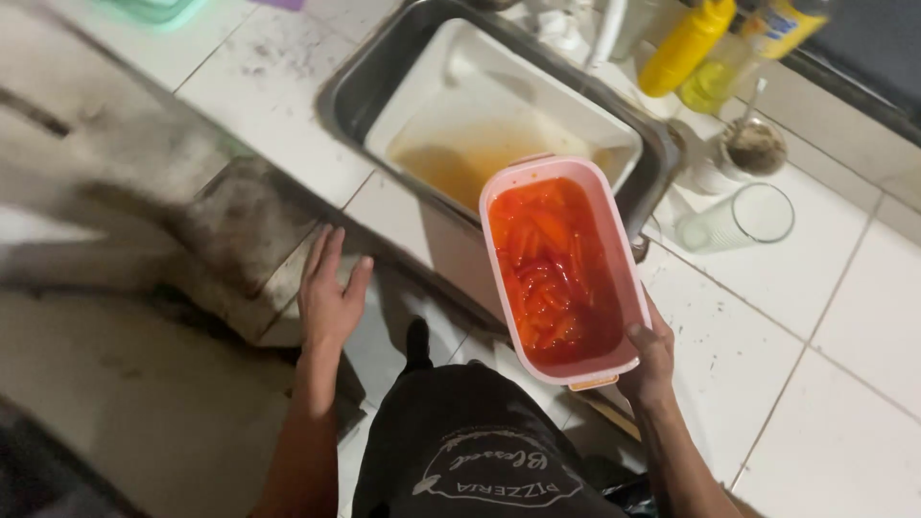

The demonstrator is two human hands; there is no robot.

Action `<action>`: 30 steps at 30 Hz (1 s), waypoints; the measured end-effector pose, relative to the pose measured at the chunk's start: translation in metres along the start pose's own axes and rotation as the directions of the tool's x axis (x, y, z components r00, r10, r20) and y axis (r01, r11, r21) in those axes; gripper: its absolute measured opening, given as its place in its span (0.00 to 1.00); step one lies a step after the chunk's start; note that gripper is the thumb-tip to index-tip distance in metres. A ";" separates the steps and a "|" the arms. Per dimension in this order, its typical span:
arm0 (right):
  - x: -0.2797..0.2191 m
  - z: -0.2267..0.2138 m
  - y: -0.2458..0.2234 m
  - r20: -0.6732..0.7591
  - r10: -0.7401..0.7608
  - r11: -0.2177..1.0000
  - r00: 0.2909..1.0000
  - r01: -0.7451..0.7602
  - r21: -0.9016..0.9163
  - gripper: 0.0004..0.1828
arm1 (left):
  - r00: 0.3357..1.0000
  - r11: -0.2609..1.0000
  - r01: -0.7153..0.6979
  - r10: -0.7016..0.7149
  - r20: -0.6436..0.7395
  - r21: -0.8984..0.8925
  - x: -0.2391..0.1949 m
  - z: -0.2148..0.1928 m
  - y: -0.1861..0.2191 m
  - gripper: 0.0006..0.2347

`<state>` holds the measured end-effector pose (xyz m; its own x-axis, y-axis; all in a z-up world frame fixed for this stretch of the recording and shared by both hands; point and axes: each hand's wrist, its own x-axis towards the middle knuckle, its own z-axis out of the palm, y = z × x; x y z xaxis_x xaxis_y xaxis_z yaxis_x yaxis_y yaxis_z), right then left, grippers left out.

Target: The recorder prepares a basin, wipes their hands, and opens a metal can using a manual opener and a knife.

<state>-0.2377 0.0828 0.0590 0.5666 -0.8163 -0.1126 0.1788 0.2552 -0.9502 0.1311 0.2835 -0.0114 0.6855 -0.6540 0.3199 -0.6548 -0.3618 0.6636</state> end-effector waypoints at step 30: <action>-0.282 0.284 0.171 0.546 0.837 0.514 -0.025 -0.307 -0.801 0.42 | -0.590 -0.355 0.701 -0.776 -0.223 -0.618 -0.924 -0.070 0.155 0.28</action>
<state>-0.1382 0.5038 0.0108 0.5750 0.5172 -0.6339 -0.7265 -0.0337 -0.6864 -0.5815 0.8782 -0.1573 0.1752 0.8144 -0.5532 0.9101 0.0804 0.4065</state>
